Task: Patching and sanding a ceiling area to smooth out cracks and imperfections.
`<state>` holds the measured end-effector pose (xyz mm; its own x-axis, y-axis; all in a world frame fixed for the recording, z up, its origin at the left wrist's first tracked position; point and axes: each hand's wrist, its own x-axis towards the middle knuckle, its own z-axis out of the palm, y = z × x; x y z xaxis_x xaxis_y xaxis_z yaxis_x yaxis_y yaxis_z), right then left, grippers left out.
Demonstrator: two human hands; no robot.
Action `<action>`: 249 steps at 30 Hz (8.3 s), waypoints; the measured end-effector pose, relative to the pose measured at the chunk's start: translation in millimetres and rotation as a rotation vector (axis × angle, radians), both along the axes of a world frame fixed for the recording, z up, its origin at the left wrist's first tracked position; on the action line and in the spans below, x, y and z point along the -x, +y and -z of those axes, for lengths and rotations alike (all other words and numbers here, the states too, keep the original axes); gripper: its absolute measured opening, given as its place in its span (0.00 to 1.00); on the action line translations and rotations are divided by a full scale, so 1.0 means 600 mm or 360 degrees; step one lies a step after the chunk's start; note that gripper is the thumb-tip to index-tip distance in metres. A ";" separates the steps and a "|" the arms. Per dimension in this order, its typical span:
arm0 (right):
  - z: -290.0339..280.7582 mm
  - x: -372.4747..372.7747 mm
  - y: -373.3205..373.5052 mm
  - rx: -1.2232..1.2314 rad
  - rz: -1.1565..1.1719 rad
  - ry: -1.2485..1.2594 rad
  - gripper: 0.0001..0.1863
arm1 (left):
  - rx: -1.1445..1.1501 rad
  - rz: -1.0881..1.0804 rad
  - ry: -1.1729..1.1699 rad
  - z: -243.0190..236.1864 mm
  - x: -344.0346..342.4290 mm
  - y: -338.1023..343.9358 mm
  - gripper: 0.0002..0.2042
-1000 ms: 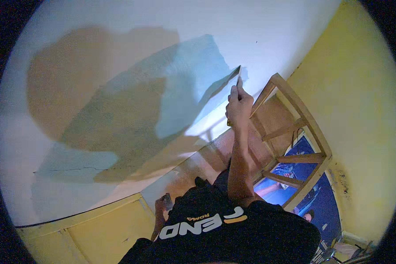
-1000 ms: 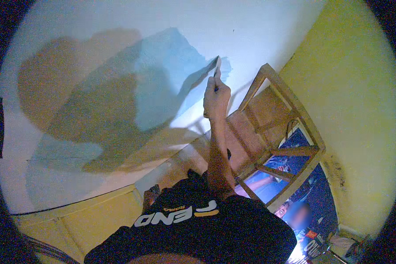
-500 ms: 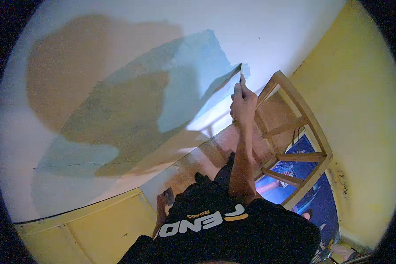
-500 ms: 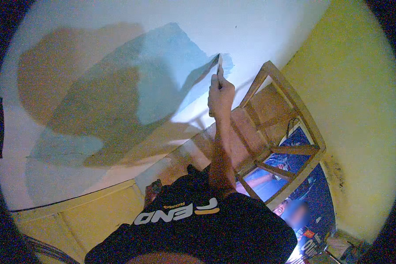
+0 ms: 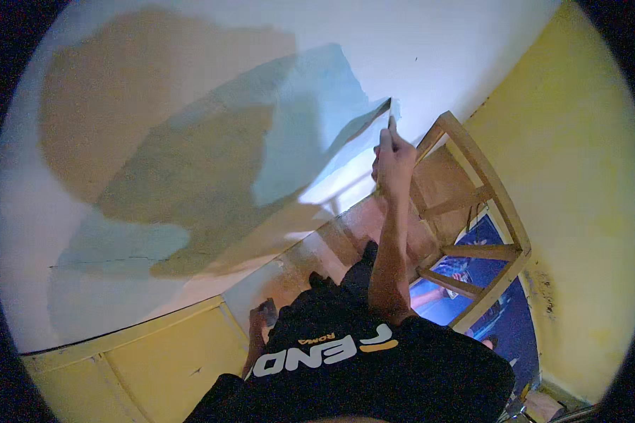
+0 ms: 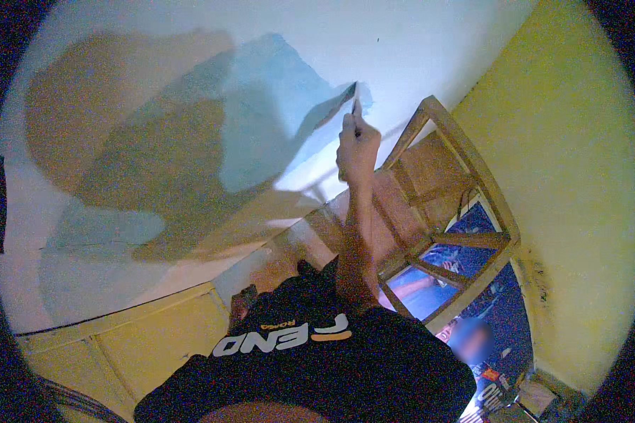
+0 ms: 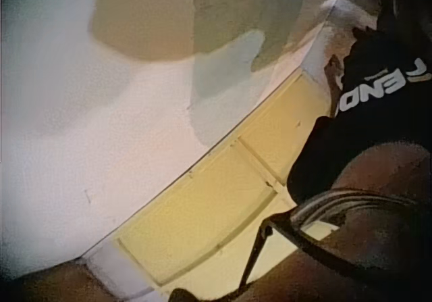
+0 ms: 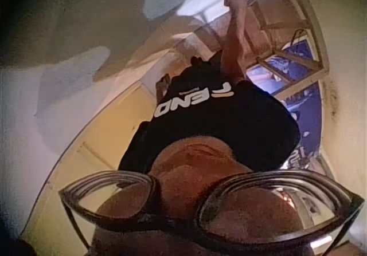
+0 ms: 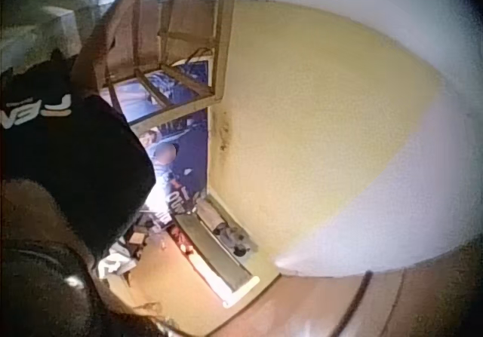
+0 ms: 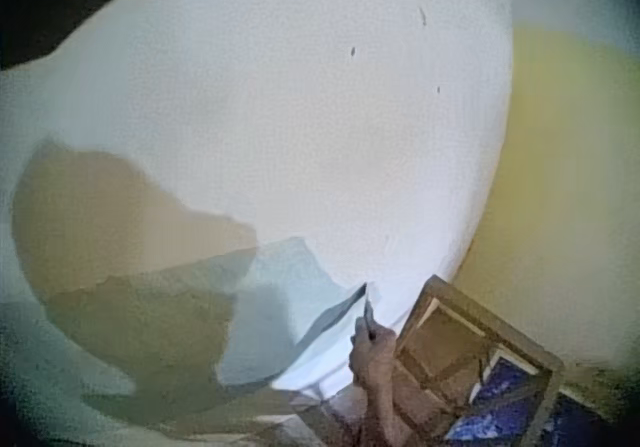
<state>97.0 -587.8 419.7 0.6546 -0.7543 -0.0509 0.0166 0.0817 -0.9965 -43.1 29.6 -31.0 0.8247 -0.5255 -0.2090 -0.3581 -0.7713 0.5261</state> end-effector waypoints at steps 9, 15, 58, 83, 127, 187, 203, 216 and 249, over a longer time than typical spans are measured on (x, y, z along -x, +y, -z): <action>-0.010 0.016 -0.014 -0.0068 -0.0024 -0.0016 0.26 | 0.0096 -0.0445 0.0378 -0.039 0.002 -0.046 0.19; -0.024 0.015 -0.016 -0.0141 -0.0018 -0.0112 0.25 | -0.0311 -0.0292 0.0358 -0.012 -0.001 -0.023 0.18; 0.000 -0.008 0.014 0.0275 -0.0099 0.0048 0.26 | 0.0121 -0.0431 0.0448 -0.121 0.044 -0.079 0.20; -0.021 0.007 0.032 -0.0107 0.0008 -0.0091 0.26 | 0.0074 -0.0116 0.0253 -0.164 0.031 -0.034 0.16; -0.066 -0.017 0.106 0.0104 0.0097 -0.0036 0.24 | 0.0287 -0.0779 0.0560 -0.031 0.100 0.043 0.15; -0.028 -0.026 0.067 0.0090 0.0215 -0.0108 0.27 | -0.0365 -0.0781 0.0697 -0.072 0.079 -0.023 0.19; -0.035 -0.037 0.042 -0.0041 0.0188 -0.0100 0.22 | -0.0391 -0.0807 0.0653 -0.233 0.045 -0.100 0.25; -0.041 0.003 0.030 0.0075 0.0133 0.0006 0.24 | 0.0380 0.0058 -0.0583 -0.020 0.056 0.017 0.21; -0.051 0.006 0.024 0.0754 0.0102 0.0362 0.21 | 0.0027 -0.0162 0.0383 -0.049 0.020 0.037 0.17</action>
<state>93.4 -573.4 450.5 0.6186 -0.7671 0.1701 -0.2140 -0.3728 -0.9029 -55.0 51.8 -1.4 0.8009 -0.4477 -0.3976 -0.1422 -0.7873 0.6000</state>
